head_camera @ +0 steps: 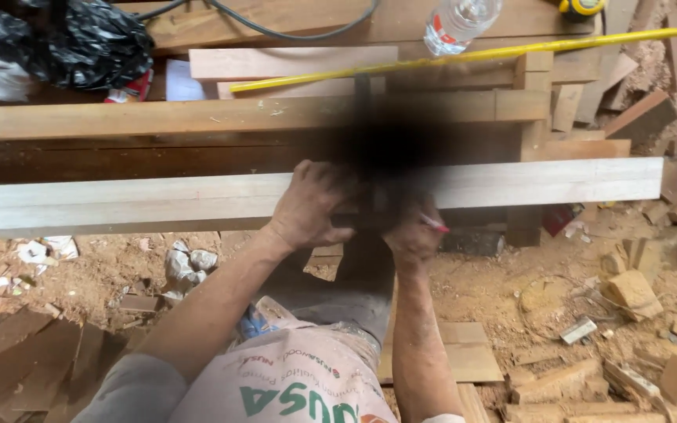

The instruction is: Measuring and marking a wooden board using a tape measure, pencil, and square for layout purposes.

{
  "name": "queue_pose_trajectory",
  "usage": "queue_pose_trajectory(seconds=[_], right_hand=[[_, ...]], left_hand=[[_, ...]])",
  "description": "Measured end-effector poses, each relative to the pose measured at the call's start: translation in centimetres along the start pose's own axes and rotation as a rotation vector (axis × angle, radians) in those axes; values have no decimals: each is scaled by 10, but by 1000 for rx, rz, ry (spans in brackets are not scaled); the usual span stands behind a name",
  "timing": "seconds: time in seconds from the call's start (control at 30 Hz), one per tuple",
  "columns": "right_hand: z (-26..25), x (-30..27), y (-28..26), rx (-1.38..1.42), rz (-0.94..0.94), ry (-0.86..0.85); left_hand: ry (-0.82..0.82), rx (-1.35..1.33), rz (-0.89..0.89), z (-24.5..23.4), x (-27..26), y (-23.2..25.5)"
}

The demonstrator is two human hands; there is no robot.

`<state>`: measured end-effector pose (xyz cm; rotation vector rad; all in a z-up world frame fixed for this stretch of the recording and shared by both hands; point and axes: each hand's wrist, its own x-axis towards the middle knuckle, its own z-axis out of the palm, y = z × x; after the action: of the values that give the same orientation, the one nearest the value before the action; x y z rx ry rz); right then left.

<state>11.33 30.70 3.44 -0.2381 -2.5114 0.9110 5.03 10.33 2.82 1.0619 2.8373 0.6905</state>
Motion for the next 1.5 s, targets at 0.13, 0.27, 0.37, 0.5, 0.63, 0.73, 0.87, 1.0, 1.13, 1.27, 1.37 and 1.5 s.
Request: queue_pose_trajectory(seconds=[0.13, 0.27, 0.37, 0.5, 0.63, 0.73, 0.87, 1.0, 1.13, 1.27, 1.37, 1.5], right_hand=[[-22, 11, -3, 339, 404, 91], [-60, 68, 3, 519, 656, -113], [-54, 105, 77, 156, 437, -235], [-30, 170, 115, -389, -26, -443], [20, 228, 194, -585, -214, -498], [32, 261, 218, -571, -66, -549], [43, 291, 236, -537, -98, -656], [59, 303, 280, -565, -107, -759], [59, 305, 298, -563, -180, -809], [47, 308, 316, -736, -443, -725], [68, 313, 359, -583, -609, -678], [49, 319, 388, -330, -748, -594]], left_hand=[[-11, 14, -28, -4, 2, 4], [73, -46, -21, -27, 7, 18], [146, -62, -29, -21, 1, 24], [243, -74, -88, 2, -12, 39], [290, -142, -193, -11, -19, 52], [264, -377, -432, -37, -13, 63], [296, -575, -899, -70, 12, 47], [407, -296, -1228, -62, 24, -20], [381, -78, -1411, -40, 21, -84], [305, 237, -1361, 17, 2, -142], [633, 695, -1692, -47, 74, -99], [1073, 734, -1915, -70, 99, -66]])
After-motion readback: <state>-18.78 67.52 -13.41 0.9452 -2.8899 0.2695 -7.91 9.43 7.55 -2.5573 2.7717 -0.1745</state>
